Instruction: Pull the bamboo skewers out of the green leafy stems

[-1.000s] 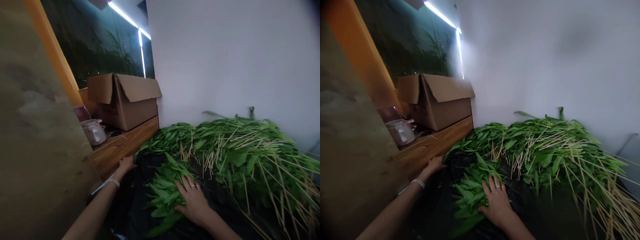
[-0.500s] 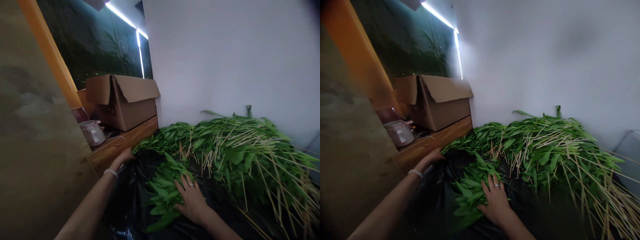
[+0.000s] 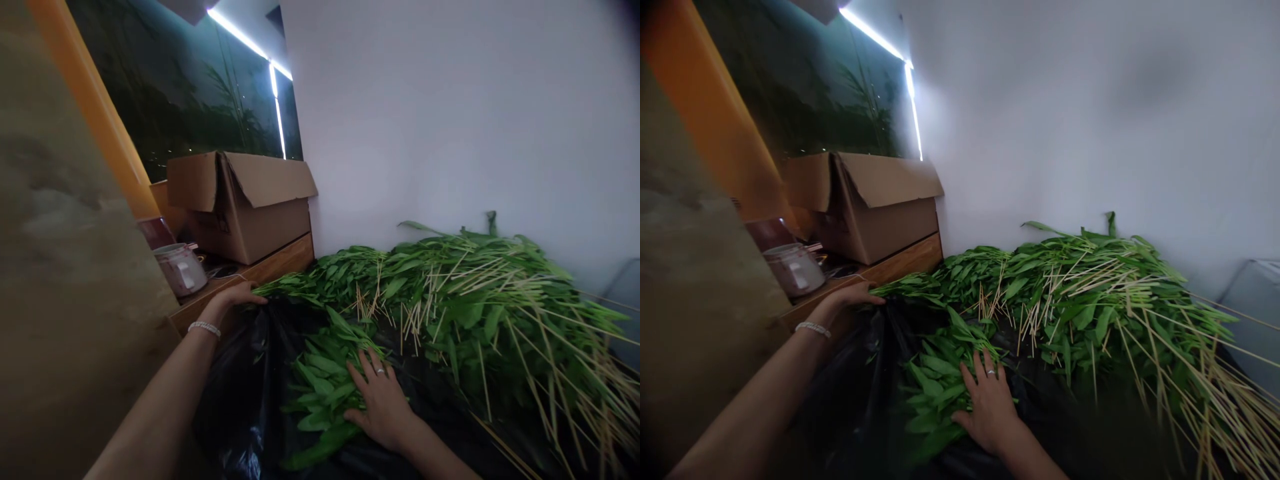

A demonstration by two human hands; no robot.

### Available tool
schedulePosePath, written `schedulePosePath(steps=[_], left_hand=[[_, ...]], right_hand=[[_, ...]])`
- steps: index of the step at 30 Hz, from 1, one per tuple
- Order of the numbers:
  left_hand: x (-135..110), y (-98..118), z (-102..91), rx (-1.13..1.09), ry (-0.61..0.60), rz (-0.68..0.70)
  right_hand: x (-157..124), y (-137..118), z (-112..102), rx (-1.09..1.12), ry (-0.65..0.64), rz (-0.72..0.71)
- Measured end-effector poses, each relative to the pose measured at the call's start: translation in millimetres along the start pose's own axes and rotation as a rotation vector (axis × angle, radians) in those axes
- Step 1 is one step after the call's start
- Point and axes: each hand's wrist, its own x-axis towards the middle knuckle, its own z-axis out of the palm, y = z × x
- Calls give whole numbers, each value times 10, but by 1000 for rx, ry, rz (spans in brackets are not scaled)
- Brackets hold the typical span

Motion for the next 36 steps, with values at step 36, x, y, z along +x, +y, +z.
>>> schedulePosePath(steps=[36], left_hand=[[-1475,-27,794,-85,651,-148]], right_hand=[[-62,-126,-125,-4,-6,51]])
